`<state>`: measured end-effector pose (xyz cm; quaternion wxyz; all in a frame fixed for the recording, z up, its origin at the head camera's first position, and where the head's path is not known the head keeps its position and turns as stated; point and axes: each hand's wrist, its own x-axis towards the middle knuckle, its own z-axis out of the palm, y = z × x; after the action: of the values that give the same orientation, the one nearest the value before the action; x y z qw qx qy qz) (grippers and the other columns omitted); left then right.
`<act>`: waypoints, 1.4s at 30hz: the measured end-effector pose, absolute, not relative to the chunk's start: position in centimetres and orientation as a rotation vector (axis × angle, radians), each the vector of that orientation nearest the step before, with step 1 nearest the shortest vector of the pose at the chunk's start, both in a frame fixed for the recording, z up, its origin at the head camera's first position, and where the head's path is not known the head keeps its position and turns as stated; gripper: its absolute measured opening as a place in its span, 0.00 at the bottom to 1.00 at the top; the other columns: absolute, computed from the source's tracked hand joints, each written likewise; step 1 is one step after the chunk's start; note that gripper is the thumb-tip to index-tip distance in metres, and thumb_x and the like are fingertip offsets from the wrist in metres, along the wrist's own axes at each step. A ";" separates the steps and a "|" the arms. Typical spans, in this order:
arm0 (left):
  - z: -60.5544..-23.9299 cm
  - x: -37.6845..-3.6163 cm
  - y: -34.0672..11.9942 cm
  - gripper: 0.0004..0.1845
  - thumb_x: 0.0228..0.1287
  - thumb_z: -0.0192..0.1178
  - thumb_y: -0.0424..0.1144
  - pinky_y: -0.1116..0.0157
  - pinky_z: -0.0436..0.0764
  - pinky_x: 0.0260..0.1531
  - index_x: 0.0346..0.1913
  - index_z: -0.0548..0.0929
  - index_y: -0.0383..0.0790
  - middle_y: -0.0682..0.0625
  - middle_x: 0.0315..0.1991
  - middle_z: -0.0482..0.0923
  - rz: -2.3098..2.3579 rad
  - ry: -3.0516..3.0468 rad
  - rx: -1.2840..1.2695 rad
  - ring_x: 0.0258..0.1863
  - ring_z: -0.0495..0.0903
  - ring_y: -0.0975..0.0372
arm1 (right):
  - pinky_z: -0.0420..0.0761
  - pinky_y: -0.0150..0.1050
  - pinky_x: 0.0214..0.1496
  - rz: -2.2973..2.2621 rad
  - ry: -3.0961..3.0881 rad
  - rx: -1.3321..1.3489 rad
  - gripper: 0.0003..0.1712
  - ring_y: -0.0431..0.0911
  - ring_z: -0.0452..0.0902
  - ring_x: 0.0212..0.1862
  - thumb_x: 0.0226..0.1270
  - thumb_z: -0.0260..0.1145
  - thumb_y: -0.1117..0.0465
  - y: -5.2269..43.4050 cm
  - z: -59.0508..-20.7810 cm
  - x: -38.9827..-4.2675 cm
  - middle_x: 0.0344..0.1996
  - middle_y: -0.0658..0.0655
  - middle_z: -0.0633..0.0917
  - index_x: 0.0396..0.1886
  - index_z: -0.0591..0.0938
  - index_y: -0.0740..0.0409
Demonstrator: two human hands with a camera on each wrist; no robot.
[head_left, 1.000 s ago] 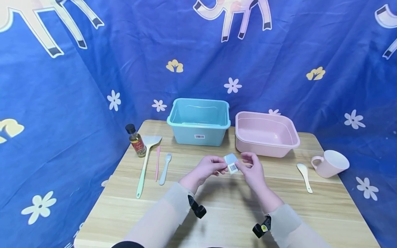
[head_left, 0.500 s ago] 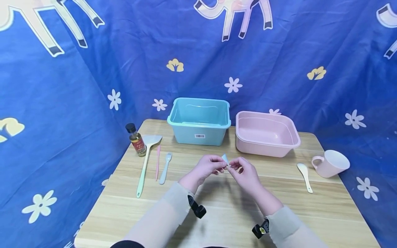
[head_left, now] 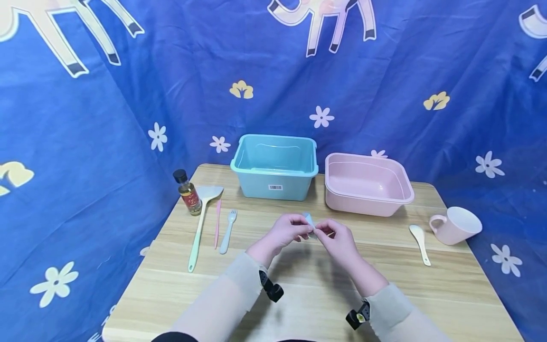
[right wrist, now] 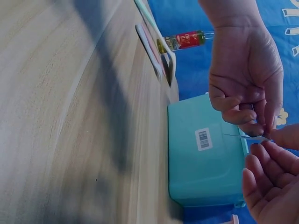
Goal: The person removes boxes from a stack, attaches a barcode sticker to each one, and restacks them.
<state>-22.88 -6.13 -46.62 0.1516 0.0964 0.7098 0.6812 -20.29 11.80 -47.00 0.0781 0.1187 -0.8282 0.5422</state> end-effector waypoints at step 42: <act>-47.7 -23.2 -5.9 0.03 0.59 0.61 0.29 0.65 0.77 0.29 0.34 0.81 0.31 0.50 0.33 0.81 2.009 2.012 0.147 0.28 0.81 0.61 | 0.80 0.35 0.32 2.249 -2.344 0.047 0.05 0.45 0.79 0.30 0.68 0.62 0.72 12.7 -47.5 -20.8 0.26 0.57 0.83 0.36 0.78 0.73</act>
<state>-23.22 -5.86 -47.75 0.1466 0.0511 0.6991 0.6980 -20.75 12.65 -47.50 -0.0535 0.0143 -0.7204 0.6914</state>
